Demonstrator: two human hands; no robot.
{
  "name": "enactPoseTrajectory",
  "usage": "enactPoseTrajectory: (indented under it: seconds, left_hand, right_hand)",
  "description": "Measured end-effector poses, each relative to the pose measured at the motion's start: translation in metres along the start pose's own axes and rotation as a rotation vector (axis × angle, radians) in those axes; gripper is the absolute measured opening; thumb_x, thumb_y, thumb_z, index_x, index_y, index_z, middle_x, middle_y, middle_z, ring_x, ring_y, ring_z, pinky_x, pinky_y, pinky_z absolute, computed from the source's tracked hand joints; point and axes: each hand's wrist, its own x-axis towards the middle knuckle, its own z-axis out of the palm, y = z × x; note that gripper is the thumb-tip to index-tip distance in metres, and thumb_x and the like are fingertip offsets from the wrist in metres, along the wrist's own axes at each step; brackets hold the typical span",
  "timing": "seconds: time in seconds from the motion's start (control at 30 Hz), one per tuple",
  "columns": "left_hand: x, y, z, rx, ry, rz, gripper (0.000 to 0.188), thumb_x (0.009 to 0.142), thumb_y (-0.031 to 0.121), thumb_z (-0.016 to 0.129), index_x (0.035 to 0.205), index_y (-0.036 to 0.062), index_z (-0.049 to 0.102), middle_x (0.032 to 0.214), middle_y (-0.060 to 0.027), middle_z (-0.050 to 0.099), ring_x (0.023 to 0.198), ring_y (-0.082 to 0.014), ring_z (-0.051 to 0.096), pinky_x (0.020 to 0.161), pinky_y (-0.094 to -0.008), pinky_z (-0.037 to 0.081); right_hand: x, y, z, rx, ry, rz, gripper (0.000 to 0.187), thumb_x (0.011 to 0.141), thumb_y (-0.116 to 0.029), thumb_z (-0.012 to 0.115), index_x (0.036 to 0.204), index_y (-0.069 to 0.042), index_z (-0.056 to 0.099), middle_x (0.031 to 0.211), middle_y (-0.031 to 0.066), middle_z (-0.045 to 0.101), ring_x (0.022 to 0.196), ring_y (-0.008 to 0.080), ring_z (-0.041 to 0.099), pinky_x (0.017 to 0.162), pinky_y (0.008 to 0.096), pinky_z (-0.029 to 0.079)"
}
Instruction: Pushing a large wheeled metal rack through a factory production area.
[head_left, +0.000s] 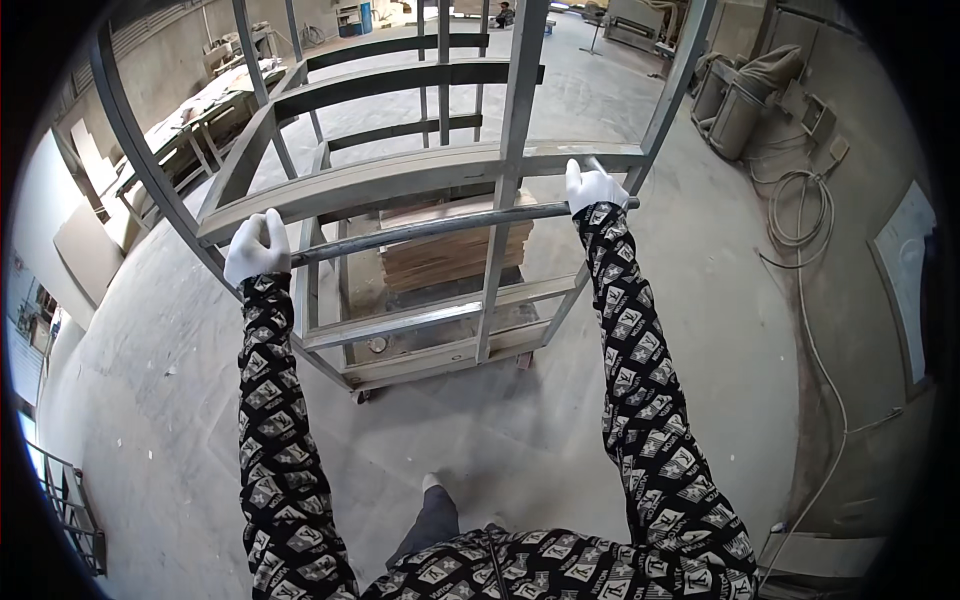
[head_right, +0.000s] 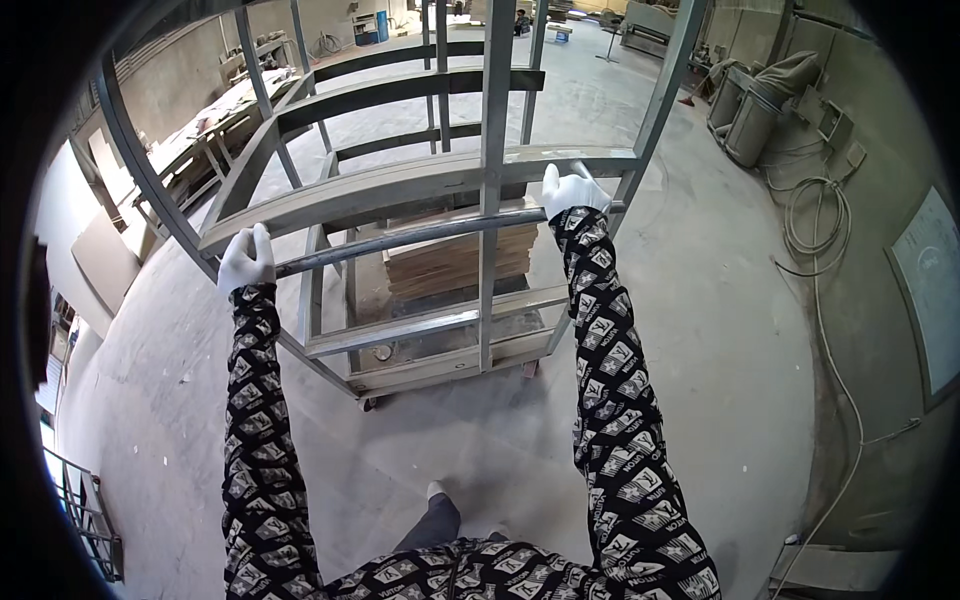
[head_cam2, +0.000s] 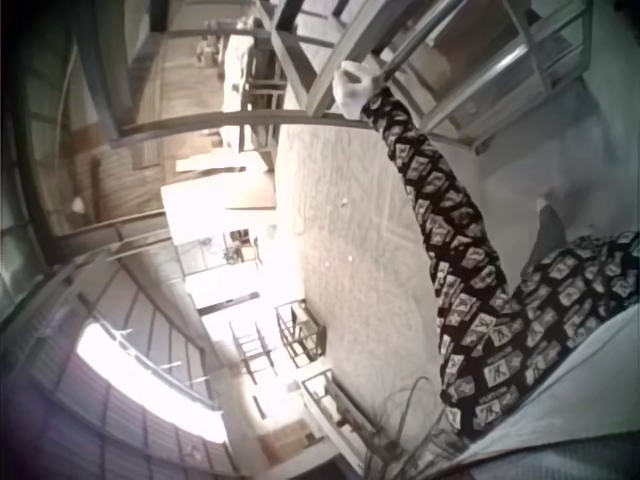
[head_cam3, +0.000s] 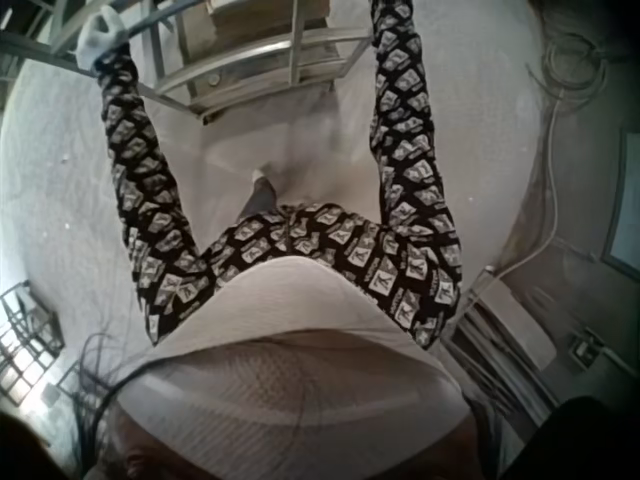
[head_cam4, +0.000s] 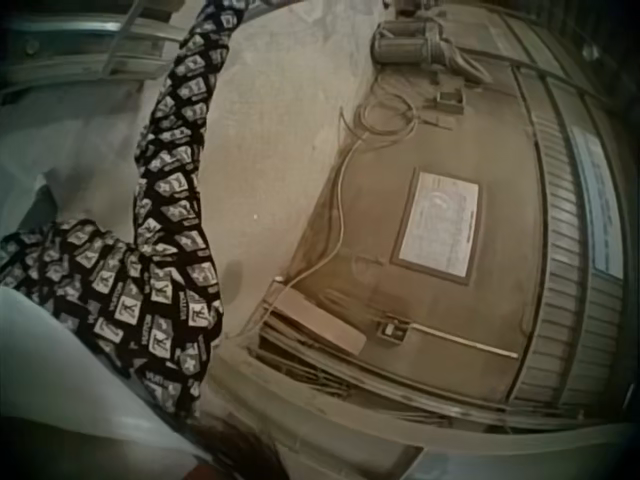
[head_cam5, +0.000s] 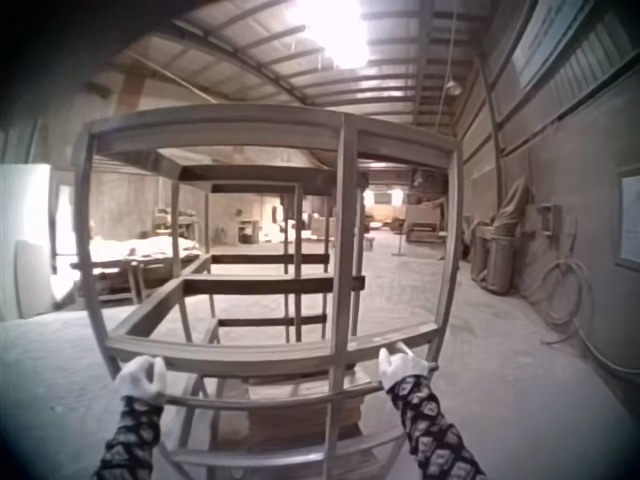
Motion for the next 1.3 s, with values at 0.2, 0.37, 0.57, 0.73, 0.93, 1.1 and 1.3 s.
enactPoseTrajectory:
  seconds: [0.2, 0.37, 0.57, 0.73, 0.93, 1.1, 1.3]
  left_hand:
    - [0.012, -0.008, -0.015, -0.025, 0.027, 0.009, 0.028, 0.087, 0.035, 0.057, 0.074, 0.0113, 0.065, 0.071, -0.0067, 0.064, 0.069, -0.0252, 0.063, 0.063, -0.0364, 0.049]
    - [0.016, -0.021, -0.032, -0.018, 0.031, 0.037, 0.035, 0.088, 0.038, 0.057, 0.068, 0.0100, 0.063, 0.064, -0.0073, 0.060, 0.062, -0.0253, 0.060, 0.058, -0.0367, 0.046]
    - [0.016, -0.050, -0.043, -0.077, 0.059, 0.050, 0.045, 0.087, 0.039, 0.058, 0.054, 0.0074, 0.055, 0.053, -0.0100, 0.053, 0.054, -0.0271, 0.056, 0.051, -0.0385, 0.042]
    - [0.034, -0.087, -0.067, -0.094, 0.103, 0.073, 0.046, 0.086, 0.038, 0.059, 0.052, 0.0072, 0.056, 0.053, -0.0109, 0.054, 0.051, -0.0268, 0.056, 0.050, -0.0374, 0.043]
    - [0.051, -0.110, -0.102, -0.154, 0.099, 0.102, 0.044, 0.085, 0.035, 0.060, 0.049, 0.0080, 0.057, 0.050, -0.0099, 0.055, 0.051, -0.0264, 0.056, 0.049, -0.0370, 0.043]
    - [0.051, -0.127, -0.098, -0.130, 0.086, 0.130, 0.045, 0.084, 0.034, 0.061, 0.047, 0.0084, 0.054, 0.050, -0.0092, 0.055, 0.050, -0.0257, 0.056, 0.049, -0.0367, 0.043]
    - [0.041, -0.128, -0.053, -0.096, -0.046, 0.043, 0.044, 0.088, 0.042, 0.057, 0.063, 0.0065, 0.064, 0.059, -0.0122, 0.057, 0.058, -0.0276, 0.059, 0.057, -0.0355, 0.045]
  right_hand:
    - [-0.005, -0.013, -0.012, -0.058, -0.045, 0.001, 0.054, 0.093, -0.048, 0.036, 0.081, -0.010, 0.073, 0.108, 0.0132, 0.066, 0.099, 0.0314, 0.064, 0.087, 0.0425, 0.048]
    - [-0.016, -0.028, -0.010, -0.035, -0.078, 0.064, 0.055, 0.092, -0.050, 0.036, 0.085, -0.011, 0.073, 0.104, 0.0138, 0.067, 0.098, 0.0332, 0.064, 0.089, 0.0402, 0.047]
    - [-0.029, -0.043, 0.003, -0.063, 0.000, 0.018, 0.054, 0.092, -0.049, 0.034, 0.087, -0.011, 0.073, 0.093, 0.0159, 0.068, 0.093, 0.0350, 0.064, 0.086, 0.0437, 0.047]
    - [-0.049, -0.088, -0.002, -0.047, -0.068, 0.050, 0.056, 0.091, -0.051, 0.037, 0.091, -0.008, 0.073, 0.119, 0.0126, 0.061, 0.098, 0.0346, 0.064, 0.091, 0.0416, 0.047]
    - [-0.063, -0.110, -0.011, -0.127, -0.086, 0.046, 0.054, 0.091, -0.052, 0.035, 0.100, -0.012, 0.071, 0.115, 0.0141, 0.063, 0.100, 0.0336, 0.063, 0.093, 0.0402, 0.046]
    - [-0.070, -0.130, -0.007, -0.130, -0.131, 0.084, 0.054, 0.091, -0.052, 0.036, 0.106, -0.013, 0.069, 0.105, 0.0138, 0.067, 0.097, 0.0339, 0.064, 0.090, 0.0412, 0.047]
    - [-0.060, -0.113, 0.027, -0.102, -0.063, 0.052, 0.054, 0.091, -0.051, 0.034, 0.103, -0.012, 0.070, 0.106, 0.0156, 0.066, 0.100, 0.0364, 0.062, 0.092, 0.0439, 0.045]
